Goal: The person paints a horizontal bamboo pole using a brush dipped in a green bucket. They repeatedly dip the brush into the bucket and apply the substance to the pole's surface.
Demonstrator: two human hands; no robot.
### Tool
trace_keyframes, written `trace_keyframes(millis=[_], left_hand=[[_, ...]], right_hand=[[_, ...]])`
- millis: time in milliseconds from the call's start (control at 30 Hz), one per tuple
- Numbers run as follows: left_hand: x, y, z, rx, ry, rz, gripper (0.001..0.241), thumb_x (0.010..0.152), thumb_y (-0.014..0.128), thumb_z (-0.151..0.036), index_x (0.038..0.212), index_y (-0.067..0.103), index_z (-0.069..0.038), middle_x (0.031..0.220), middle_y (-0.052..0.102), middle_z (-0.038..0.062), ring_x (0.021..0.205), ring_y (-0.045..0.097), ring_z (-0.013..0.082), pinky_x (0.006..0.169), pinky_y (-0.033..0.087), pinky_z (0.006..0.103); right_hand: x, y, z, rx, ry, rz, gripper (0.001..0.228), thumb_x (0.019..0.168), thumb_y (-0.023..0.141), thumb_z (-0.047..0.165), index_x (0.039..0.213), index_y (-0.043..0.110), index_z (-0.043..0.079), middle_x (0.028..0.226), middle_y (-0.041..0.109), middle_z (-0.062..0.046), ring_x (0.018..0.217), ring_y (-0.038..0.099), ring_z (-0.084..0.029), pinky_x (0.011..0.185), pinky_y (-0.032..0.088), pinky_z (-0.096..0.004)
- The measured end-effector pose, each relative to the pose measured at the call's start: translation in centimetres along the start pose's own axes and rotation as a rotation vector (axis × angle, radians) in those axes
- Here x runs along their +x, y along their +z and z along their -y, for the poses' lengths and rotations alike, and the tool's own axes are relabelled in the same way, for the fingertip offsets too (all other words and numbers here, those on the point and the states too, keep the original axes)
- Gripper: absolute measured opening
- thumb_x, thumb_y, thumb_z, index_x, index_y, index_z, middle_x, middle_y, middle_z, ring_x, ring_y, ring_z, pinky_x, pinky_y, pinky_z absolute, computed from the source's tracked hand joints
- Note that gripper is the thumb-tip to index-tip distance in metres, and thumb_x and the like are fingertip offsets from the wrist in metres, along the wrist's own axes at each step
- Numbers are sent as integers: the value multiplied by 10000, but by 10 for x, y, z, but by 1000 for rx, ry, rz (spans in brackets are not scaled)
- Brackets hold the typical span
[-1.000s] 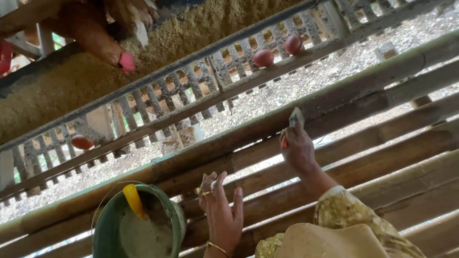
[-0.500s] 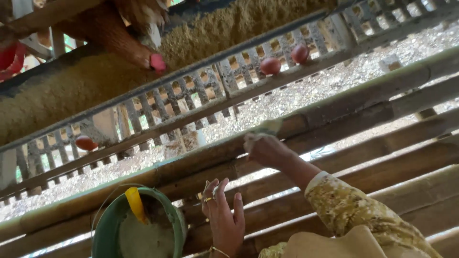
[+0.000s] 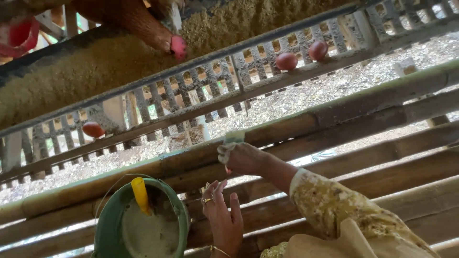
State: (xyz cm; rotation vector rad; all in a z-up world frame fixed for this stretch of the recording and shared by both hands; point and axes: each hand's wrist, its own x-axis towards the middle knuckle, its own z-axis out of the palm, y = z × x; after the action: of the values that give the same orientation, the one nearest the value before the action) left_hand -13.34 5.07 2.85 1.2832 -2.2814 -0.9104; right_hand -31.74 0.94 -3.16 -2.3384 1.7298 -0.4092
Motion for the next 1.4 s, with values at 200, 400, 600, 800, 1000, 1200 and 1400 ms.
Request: trace_keyframes(millis=[200, 400, 600, 800, 1000, 1200, 1400], left_hand=[[1, -18, 4, 0, -49, -5, 337, 905, 444, -257, 1190, 551, -112, 1291, 475, 143, 1287, 372, 308, 961, 313, 506], [2, -20, -8, -23, 12, -85, 324, 909, 404, -197, 1175, 539, -70, 1242, 501, 151, 1210, 427, 317, 955, 340, 510], [-4, -40, -25, -229, 102, -140, 340, 955, 384, -230, 1170, 554, -28, 1267, 424, 153, 1315, 379, 335, 1055, 368, 455], [-6, -25, -24, -238, 85, -96, 300, 952, 388, -224, 1146, 554, -67, 1249, 457, 152, 1302, 369, 334, 1080, 292, 486], [1, -35, -21, -184, 77, -119, 350, 953, 364, -289, 1123, 571, -64, 1237, 467, 173, 1292, 383, 350, 1045, 329, 486], [-1, -17, -9, -166, -16, -128, 347, 941, 355, -302, 1085, 577, -79, 1219, 521, 164, 1257, 410, 332, 1011, 329, 475], [-3, -29, -14, -166, 22, -117, 330, 951, 377, -291, 1125, 578, -96, 1222, 515, 144, 1264, 406, 320, 1004, 317, 465]], right_hand=[[-63, -21, -40, -29, 621, -13, 194, 911, 554, 131, 751, 602, 34, 880, 619, -130, 646, 655, -215, 529, 581, -323], [-17, 68, 60, 133, -35, -486, 82, 901, 585, 32, 946, 596, -37, 999, 548, -219, 611, 572, -232, 306, 449, -270], [-98, -8, 16, 272, 913, -495, 159, 943, 418, 113, 832, 515, 171, 614, 540, -7, 492, 473, -218, 418, 324, -412], [-129, 108, 29, 616, 834, -390, 379, 862, 497, 186, 1239, 522, 208, 1031, 658, 18, 712, 659, -137, 600, 515, -255], [-130, -3, 15, 107, 664, -706, 246, 780, 487, -45, 959, 582, 94, 894, 483, -112, 754, 492, -267, 624, 435, -395], [-99, -27, -5, 653, 1179, -656, 109, 782, 698, -11, 793, 675, 95, 941, 597, -15, 827, 580, -108, 745, 550, -169], [-125, -123, -48, 521, 455, 37, 58, 783, 688, 135, 838, 692, 118, 870, 659, 6, 797, 657, -131, 747, 555, -263]])
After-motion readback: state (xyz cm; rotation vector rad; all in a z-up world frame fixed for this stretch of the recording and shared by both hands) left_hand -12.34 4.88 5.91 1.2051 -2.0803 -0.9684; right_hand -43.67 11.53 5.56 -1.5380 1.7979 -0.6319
